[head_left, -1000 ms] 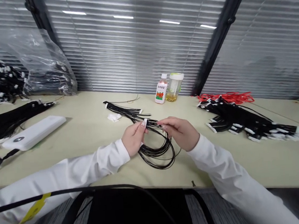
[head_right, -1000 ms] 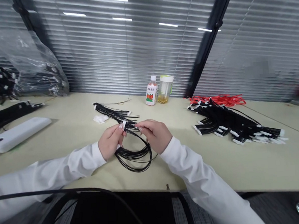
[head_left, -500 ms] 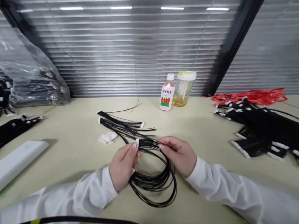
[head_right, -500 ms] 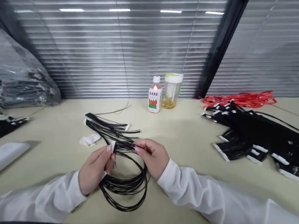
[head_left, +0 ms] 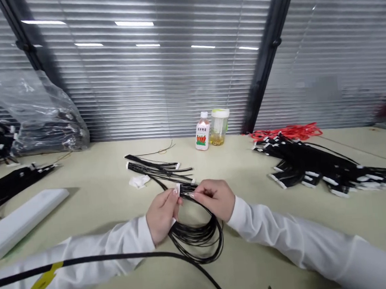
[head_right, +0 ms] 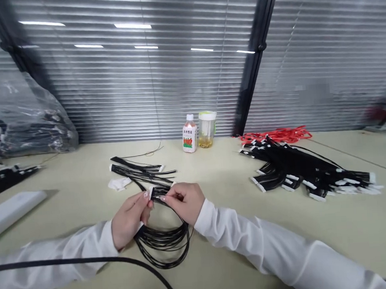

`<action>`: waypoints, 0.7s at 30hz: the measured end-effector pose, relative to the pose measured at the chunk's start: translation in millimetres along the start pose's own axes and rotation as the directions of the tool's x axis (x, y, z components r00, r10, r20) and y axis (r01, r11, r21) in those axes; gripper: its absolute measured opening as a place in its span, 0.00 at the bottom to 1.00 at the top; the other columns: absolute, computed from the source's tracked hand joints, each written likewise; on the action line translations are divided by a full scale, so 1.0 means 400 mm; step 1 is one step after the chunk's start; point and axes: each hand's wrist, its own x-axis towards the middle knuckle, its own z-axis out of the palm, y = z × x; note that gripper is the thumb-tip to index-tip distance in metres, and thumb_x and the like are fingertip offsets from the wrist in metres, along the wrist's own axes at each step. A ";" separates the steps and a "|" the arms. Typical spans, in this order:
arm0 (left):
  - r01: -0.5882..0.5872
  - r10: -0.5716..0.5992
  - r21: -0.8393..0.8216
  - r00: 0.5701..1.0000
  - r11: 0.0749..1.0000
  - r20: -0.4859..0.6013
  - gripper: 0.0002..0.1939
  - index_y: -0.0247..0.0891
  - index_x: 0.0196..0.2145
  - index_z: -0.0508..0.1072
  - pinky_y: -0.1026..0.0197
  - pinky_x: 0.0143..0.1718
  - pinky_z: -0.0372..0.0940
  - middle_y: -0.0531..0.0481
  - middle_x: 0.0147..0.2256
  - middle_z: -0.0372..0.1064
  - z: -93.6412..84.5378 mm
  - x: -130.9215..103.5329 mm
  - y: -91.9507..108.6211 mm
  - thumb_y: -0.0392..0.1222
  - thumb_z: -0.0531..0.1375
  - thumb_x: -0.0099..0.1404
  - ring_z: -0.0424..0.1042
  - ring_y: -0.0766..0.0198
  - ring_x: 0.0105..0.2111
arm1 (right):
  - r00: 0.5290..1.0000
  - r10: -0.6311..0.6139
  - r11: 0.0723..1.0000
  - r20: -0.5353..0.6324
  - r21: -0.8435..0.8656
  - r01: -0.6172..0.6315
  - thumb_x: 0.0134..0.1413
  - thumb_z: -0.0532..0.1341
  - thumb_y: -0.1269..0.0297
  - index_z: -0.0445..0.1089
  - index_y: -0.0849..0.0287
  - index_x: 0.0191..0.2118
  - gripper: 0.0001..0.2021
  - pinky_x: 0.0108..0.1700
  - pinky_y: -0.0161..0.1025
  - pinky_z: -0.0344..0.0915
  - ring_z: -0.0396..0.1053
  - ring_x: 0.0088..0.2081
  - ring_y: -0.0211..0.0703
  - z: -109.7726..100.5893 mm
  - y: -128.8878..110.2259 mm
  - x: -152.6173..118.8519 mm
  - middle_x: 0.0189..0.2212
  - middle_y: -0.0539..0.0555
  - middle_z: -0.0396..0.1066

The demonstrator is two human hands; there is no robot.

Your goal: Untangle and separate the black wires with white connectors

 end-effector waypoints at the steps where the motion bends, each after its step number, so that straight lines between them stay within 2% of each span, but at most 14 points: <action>1: 0.006 -0.006 -0.006 1.000 1.000 0.012 0.21 0.35 0.21 0.61 0.70 0.15 0.49 0.58 0.09 0.52 -0.001 0.002 -0.002 0.57 0.47 0.56 0.53 0.73 0.12 | 1.000 0.006 1.000 0.006 -0.009 -0.006 0.45 0.56 0.56 0.67 0.65 0.22 0.15 0.23 0.28 0.55 0.55 0.20 0.28 0.003 -0.002 0.002 0.17 0.50 0.63; 4: 0.008 -0.007 -0.012 0.999 1.000 0.044 0.21 0.35 0.21 0.61 0.70 0.14 0.49 0.58 0.09 0.52 -0.004 0.007 -0.006 0.57 0.47 0.56 0.53 0.73 0.11 | 0.999 0.037 0.999 0.030 -0.002 -0.037 0.46 0.56 0.56 0.68 0.65 0.22 0.16 0.23 0.28 0.54 0.55 0.20 0.27 0.007 -0.009 0.006 0.16 0.50 0.63; 11: -0.080 0.079 0.009 0.990 0.997 0.113 0.20 0.34 0.22 0.62 0.71 0.16 0.52 0.58 0.10 0.55 -0.011 -0.002 -0.001 0.54 0.46 0.59 0.56 0.74 0.13 | 0.995 0.049 0.998 0.084 0.025 -0.051 0.46 0.56 0.58 0.67 0.66 0.21 0.15 0.23 0.27 0.53 0.54 0.20 0.27 0.007 -0.018 0.009 0.16 0.49 0.60; 17: -0.115 0.110 0.027 0.985 0.993 0.130 0.19 0.34 0.23 0.62 0.71 0.16 0.53 0.58 0.10 0.55 -0.008 -0.004 0.002 0.52 0.46 0.60 0.56 0.75 0.13 | 0.993 -0.070 0.998 0.096 0.005 0.070 0.48 0.55 0.61 0.68 0.66 0.22 0.13 0.25 0.28 0.54 0.56 0.22 0.28 -0.001 -0.017 0.004 0.18 0.50 0.62; 21: -0.131 0.124 0.040 0.983 0.991 0.139 0.19 0.34 0.23 0.62 0.71 0.17 0.53 0.58 0.11 0.55 -0.004 -0.007 -0.003 0.52 0.46 0.59 0.57 0.74 0.13 | 0.992 -0.078 0.997 0.101 0.007 0.078 0.46 0.57 0.63 0.68 0.66 0.21 0.12 0.24 0.27 0.54 0.56 0.21 0.27 0.000 -0.020 -0.001 0.17 0.49 0.62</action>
